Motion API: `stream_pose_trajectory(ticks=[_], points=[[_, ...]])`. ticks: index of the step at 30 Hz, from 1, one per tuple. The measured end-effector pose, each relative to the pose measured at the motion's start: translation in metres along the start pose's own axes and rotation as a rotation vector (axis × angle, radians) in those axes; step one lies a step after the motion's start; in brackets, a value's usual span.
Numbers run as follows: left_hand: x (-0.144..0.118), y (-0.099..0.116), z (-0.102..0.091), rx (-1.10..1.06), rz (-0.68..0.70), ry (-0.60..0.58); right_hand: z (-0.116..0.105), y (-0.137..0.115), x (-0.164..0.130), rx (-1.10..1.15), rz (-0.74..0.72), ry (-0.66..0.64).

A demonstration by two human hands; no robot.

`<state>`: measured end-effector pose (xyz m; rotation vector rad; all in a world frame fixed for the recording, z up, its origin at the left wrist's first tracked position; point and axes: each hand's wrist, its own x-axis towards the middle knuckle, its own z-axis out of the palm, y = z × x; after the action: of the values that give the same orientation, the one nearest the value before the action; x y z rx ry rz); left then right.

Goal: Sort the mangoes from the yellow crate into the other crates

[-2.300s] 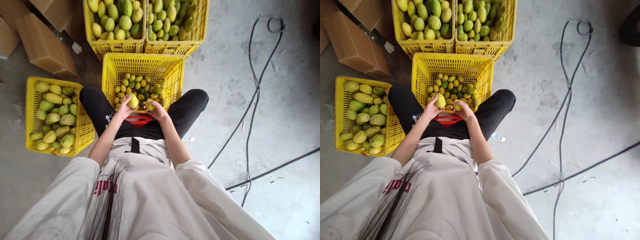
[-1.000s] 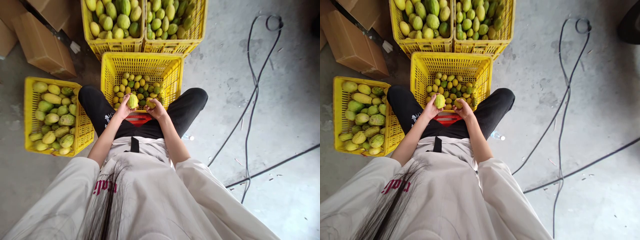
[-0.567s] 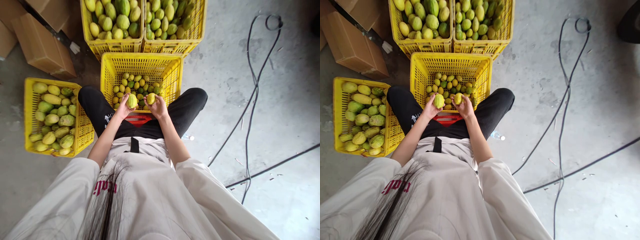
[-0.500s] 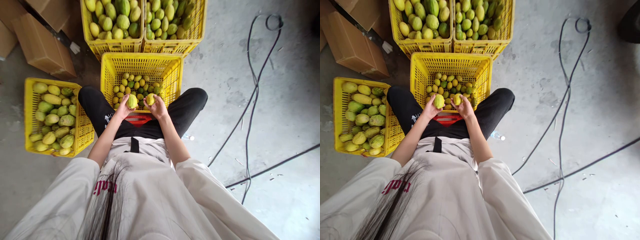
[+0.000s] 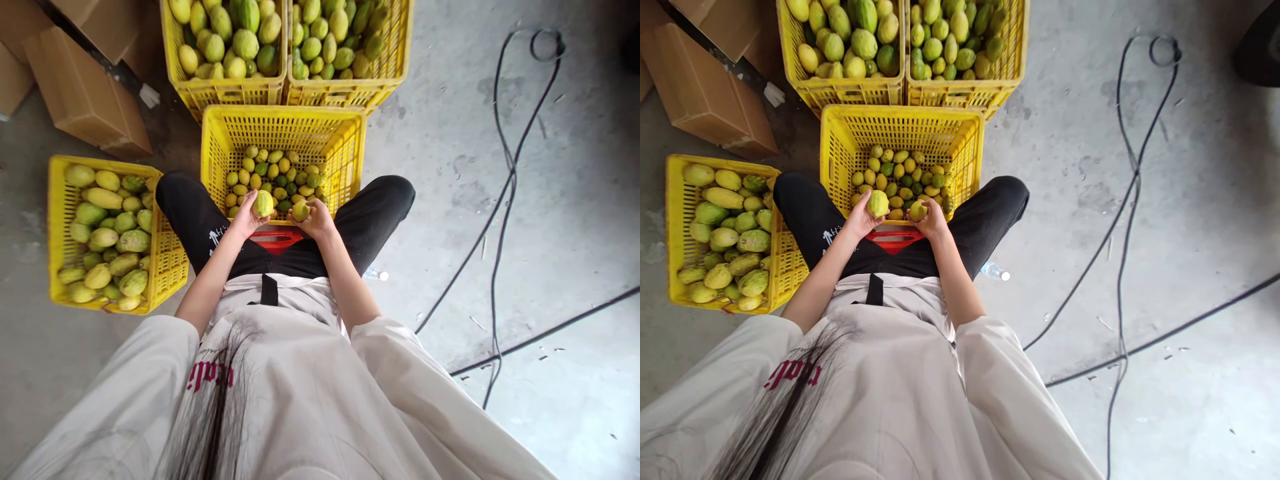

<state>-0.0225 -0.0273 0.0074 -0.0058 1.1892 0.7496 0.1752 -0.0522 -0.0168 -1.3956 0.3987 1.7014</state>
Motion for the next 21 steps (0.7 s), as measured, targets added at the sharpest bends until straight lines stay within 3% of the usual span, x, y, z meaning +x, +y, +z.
stream_pose_trajectory(ticks=[5, 10, 21], points=[[-0.005, 0.001, 0.003, 0.011, 0.046, 0.018, -0.006, 0.001, 0.007, -0.057, -0.045, -0.076], [-0.010, 0.000, 0.003, 0.012, 0.061, -0.034, -0.001, 0.001, 0.002, -0.033, -0.101, -0.139], [-0.005, 0.005, -0.001, -0.144, 0.045, 0.015, 0.003, -0.001, -0.006, -0.113, -0.043, -0.077]])
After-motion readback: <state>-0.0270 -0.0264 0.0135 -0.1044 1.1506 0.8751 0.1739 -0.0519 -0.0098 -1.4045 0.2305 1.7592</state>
